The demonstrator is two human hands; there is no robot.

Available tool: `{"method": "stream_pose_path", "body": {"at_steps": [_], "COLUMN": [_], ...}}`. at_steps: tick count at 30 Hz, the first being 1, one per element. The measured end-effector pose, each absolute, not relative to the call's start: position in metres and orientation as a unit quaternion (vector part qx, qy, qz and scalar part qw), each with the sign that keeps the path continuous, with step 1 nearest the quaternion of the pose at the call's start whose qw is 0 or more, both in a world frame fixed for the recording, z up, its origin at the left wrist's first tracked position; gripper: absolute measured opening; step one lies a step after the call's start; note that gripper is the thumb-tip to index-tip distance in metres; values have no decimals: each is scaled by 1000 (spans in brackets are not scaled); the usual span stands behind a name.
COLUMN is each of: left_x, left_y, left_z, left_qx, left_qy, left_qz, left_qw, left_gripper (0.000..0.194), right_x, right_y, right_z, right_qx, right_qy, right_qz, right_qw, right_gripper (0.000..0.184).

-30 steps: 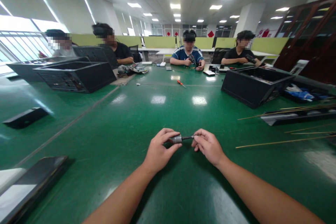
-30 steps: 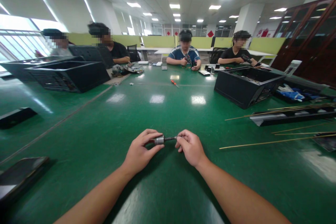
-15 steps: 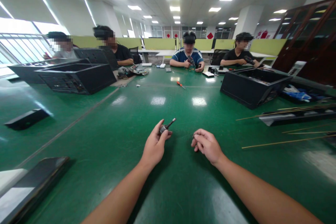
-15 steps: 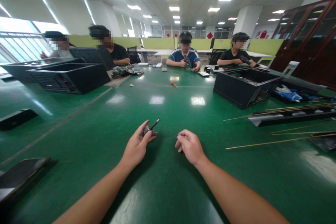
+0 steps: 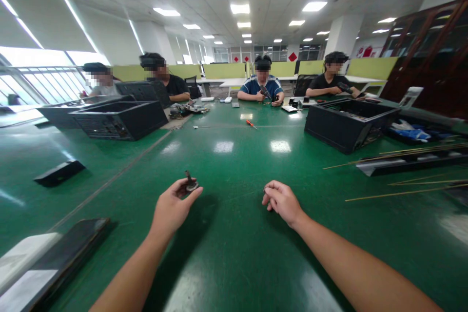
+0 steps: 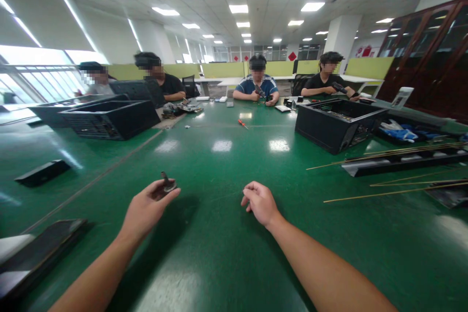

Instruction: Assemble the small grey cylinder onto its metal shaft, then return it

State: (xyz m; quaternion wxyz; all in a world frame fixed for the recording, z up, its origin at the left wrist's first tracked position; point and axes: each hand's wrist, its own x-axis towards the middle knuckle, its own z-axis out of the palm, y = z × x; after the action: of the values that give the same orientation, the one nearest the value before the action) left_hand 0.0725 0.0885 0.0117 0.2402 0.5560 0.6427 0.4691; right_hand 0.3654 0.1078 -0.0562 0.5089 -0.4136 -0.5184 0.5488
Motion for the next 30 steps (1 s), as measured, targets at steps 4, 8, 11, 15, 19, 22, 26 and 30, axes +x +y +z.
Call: {"method": "stream_pose_path", "body": {"at_steps": [4,8,11,15,19,22,26,30], "left_x": [8,-36,-42,-23,28,89,167,202], "left_y": [59,32,16,-3,-6,12,42,51], "left_z": [7,-10,-15,-1,22,27,13,5], "left_qx": [544,495,488,519,615,756,797,729], "left_qy": [710,737,728,740,627,507,382,399], "left_qz": [422,436,455,428,439,413,431,495], "left_qw": [148,147,158,-7,-189,-35,182,255], "left_gripper": [61,60,55,73,52,37,31,14], "right_x": [365,365,366,364,359,355,356,358], "right_y": [109,110,109,105,94,83,76,80], "right_z": [-57,-58,-58,-53,-42,-36,-36,-39], "right_qx": [-415,-413,-417,-413,-332,-262,-244,-251], "right_qy": [-527,-533,-537,-537,-485,-475,-495,-514], "right_qz": [546,543,541,540,662,747,760,725], "right_qw": [502,500,495,499,466,384,344,384], "right_gripper": [20,21,21,23,37,45,49,56]}}
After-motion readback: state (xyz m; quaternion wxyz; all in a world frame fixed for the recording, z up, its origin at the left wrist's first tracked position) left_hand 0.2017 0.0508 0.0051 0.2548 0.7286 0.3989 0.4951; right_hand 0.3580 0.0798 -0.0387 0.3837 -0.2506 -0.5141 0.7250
